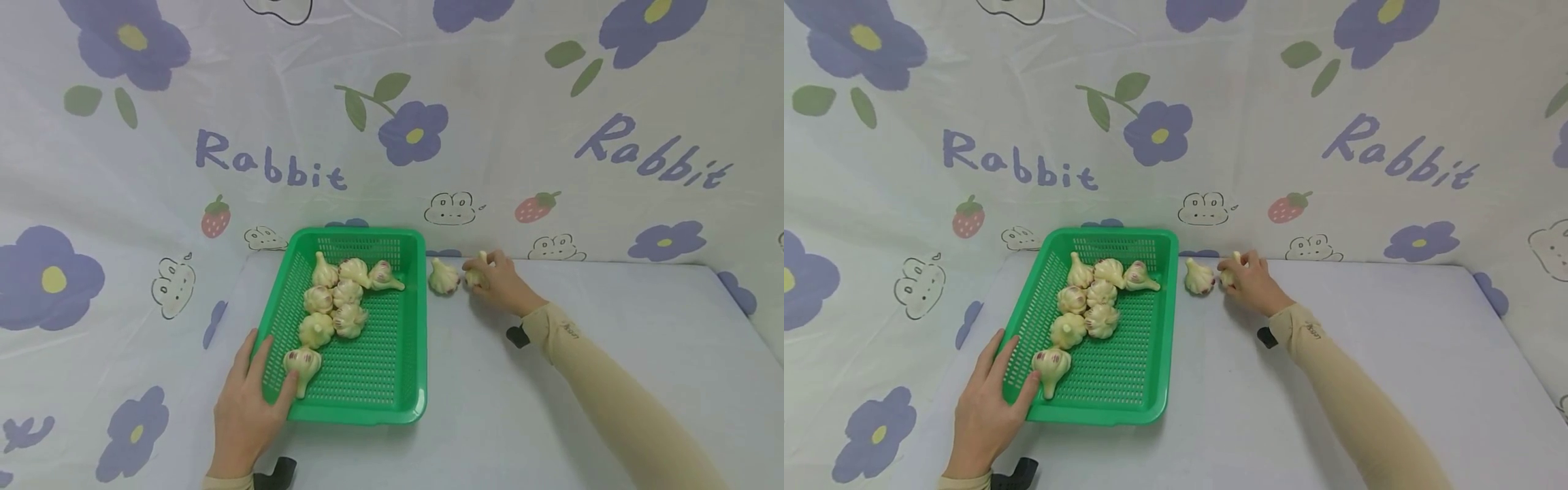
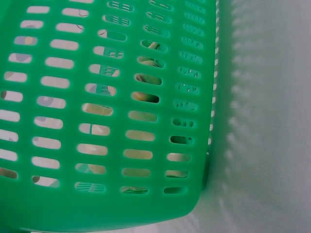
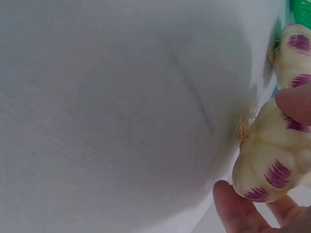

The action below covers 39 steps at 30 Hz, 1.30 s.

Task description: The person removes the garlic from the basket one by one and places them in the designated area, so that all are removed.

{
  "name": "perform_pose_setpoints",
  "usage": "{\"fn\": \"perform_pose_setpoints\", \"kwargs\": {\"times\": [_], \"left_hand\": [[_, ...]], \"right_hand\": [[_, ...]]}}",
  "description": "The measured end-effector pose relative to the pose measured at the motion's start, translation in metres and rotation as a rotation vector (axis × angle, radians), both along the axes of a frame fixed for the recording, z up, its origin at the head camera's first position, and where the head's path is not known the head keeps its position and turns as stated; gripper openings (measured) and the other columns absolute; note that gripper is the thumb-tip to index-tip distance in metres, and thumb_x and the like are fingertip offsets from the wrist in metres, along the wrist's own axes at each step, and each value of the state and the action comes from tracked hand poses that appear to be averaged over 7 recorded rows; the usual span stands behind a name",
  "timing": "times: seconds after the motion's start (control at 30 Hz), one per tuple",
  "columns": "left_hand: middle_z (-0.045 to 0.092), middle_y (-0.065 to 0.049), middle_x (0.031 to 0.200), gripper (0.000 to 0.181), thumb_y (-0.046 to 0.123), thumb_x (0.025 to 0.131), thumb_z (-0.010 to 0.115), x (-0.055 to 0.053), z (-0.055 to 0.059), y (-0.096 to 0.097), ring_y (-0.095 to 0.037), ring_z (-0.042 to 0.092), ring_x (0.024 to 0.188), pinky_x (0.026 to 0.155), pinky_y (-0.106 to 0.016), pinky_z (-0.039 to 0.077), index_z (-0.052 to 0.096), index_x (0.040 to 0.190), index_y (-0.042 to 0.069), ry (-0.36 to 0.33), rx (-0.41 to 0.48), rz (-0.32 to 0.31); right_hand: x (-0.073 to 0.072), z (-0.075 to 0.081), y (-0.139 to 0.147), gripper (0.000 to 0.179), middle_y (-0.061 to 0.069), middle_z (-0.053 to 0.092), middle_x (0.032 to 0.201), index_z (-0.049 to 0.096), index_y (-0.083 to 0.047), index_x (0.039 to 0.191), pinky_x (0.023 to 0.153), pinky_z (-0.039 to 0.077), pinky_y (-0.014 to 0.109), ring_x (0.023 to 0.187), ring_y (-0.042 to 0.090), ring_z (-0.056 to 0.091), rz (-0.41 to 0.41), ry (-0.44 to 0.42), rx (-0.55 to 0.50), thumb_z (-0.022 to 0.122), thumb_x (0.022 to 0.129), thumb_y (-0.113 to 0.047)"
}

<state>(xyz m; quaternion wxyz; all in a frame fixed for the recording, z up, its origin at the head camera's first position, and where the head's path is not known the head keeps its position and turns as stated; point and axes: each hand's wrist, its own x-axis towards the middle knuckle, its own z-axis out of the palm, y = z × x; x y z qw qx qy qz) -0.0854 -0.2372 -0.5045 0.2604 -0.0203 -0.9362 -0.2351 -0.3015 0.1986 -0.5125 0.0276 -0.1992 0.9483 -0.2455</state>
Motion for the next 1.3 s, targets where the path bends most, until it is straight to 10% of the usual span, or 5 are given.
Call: {"fn": "perform_pose_setpoints", "kwargs": {"times": [0.8, 1.3], "left_hand": [[0.047, -0.022, 0.158, 0.067, 0.033, 0.09, 0.073, 0.0, -0.001, 0.001, -0.047, 0.059, 0.13, 0.086, -0.064, 0.056, 0.056, 0.147, 0.002, 0.003, 0.001, 0.002], [0.047, -0.022, 0.158, 0.067, 0.033, 0.09, 0.073, 0.001, 0.003, 0.003, -0.047, 0.059, 0.13, 0.086, -0.064, 0.056, 0.057, 0.146, 0.002, -0.01, 0.002, 0.011]], "right_hand": [[0.0, -0.002, 0.004, 0.048, 0.037, 0.042, 0.136, 0.059, -0.011, 0.144, 0.092, 0.05, 0.063, 0.118, 0.051, 0.044, 0.009, -0.01, 0.025, 0.07, 0.097, -0.012], [0.006, 0.03, 0.004, 0.057, 0.033, 0.038, 0.142, 0.055, -0.014, 0.149, 0.094, 0.051, 0.068, 0.123, 0.046, 0.04, 0.017, 0.012, -0.001, 0.072, 0.094, -0.018]]}}
